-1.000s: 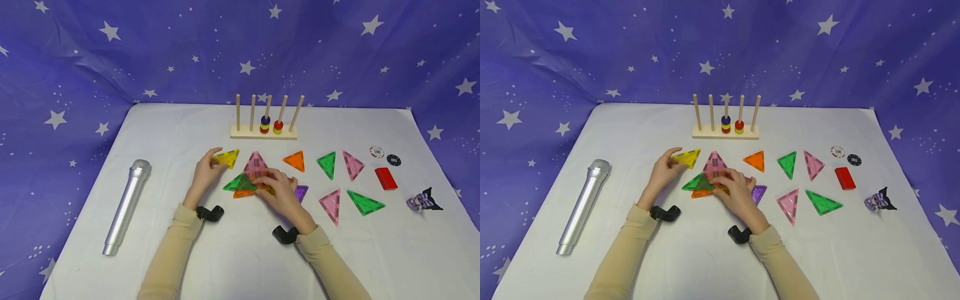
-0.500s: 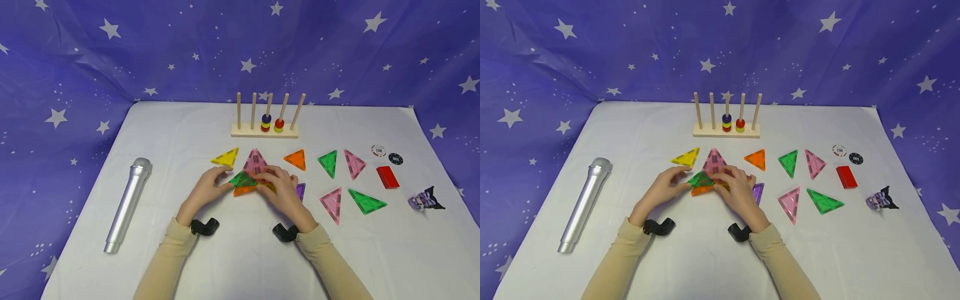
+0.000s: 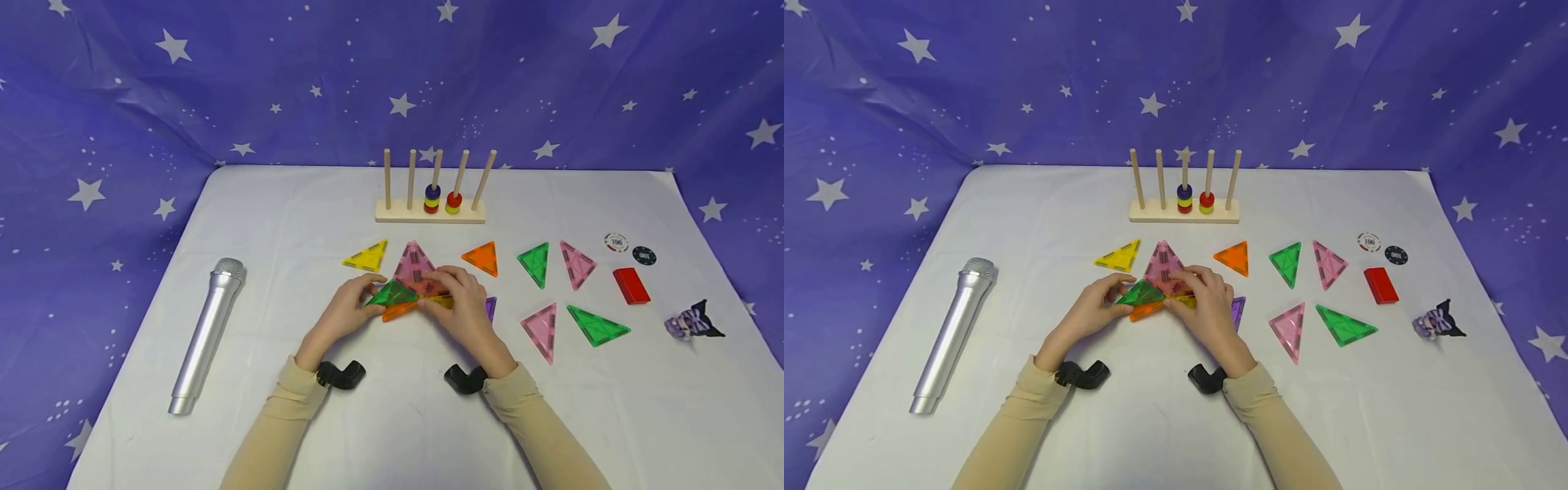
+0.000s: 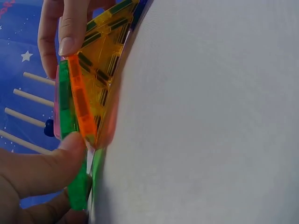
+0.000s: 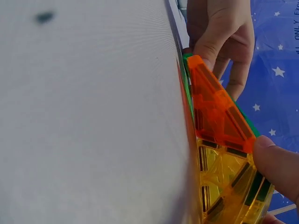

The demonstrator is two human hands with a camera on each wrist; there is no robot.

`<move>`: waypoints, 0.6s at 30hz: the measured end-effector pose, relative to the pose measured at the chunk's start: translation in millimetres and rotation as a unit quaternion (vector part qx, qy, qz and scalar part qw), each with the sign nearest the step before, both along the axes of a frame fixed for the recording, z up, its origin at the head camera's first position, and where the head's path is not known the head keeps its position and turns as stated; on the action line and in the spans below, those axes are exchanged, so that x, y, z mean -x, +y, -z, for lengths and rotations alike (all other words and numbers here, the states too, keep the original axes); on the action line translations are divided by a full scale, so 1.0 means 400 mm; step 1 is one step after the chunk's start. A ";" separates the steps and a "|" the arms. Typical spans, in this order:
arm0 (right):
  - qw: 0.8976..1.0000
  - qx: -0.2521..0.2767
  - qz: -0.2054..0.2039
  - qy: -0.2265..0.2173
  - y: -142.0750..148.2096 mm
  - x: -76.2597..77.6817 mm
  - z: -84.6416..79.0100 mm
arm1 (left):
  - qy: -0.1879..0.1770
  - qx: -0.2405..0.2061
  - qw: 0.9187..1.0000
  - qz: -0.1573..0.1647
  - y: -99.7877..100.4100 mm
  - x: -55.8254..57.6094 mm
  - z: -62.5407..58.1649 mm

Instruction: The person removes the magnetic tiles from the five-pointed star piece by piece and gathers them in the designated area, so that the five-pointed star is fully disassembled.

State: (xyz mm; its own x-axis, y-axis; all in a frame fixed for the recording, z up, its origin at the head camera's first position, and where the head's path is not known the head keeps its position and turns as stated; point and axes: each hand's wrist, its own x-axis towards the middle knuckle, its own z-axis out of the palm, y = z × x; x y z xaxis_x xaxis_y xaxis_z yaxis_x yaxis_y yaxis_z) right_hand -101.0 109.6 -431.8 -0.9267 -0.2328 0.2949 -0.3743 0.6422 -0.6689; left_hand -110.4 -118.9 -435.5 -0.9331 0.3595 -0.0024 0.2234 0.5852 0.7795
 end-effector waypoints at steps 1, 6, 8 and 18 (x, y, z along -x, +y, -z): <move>1.000 0.005 0.000 0.004 0.000 0.001 0.001 | 0.001 -0.003 1.000 -0.001 -0.001 0.000 0.001; 1.000 0.020 -0.002 0.010 0.001 0.002 0.000 | 0.002 -0.018 1.000 0.000 -0.007 0.001 0.008; 1.000 0.019 -0.005 0.008 0.001 0.002 -0.001 | -0.004 -0.030 1.000 -0.001 -0.010 0.002 0.012; 1.000 -0.002 -0.007 0.011 0.000 0.000 -0.005 | -0.103 -0.224 0.967 -0.066 0.001 0.005 0.009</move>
State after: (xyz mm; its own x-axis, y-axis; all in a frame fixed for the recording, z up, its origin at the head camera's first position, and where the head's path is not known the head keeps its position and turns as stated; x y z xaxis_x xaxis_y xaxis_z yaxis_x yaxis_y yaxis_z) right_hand -101.0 109.5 -429.9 -0.9168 -0.2470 0.3138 -0.3975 0.6393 -0.6582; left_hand -112.5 -118.5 -439.0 -0.9673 0.2450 -0.0656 -0.0181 0.1913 0.9814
